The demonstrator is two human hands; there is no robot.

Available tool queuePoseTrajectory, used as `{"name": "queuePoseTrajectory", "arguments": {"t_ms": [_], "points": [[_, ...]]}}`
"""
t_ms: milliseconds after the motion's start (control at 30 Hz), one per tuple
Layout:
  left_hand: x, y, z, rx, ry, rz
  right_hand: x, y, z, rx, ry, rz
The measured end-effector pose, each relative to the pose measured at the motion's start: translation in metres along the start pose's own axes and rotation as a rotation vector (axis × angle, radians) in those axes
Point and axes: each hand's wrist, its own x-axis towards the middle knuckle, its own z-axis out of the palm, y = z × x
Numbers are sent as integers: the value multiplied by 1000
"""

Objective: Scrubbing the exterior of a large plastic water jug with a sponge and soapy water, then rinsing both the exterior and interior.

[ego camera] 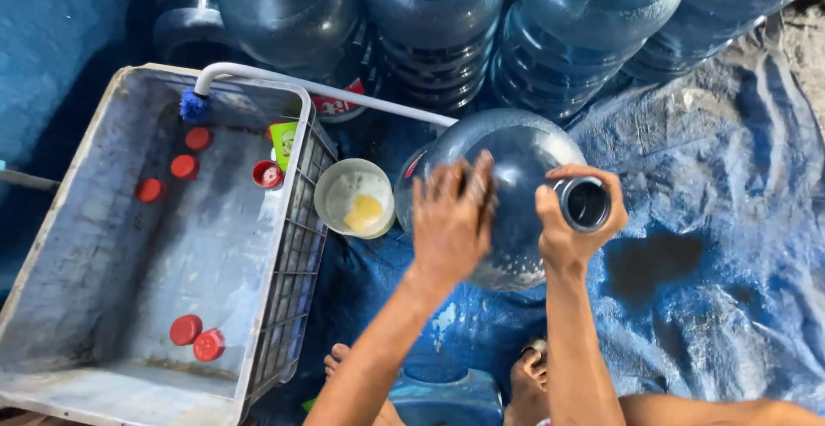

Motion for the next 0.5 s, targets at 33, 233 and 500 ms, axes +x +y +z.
{"name": "queuePoseTrajectory", "arguments": {"t_ms": [33,233,500], "points": [[16,-9,8,-1,-6,-6,-7,-7,-2,-3,-4,7],[69,-36,43,-131,-540,-304,-18,-7,-11,63,24,-46],[-6,55,-23,-112,-113,-226,5,-14,-33,-32,54,187]]}}
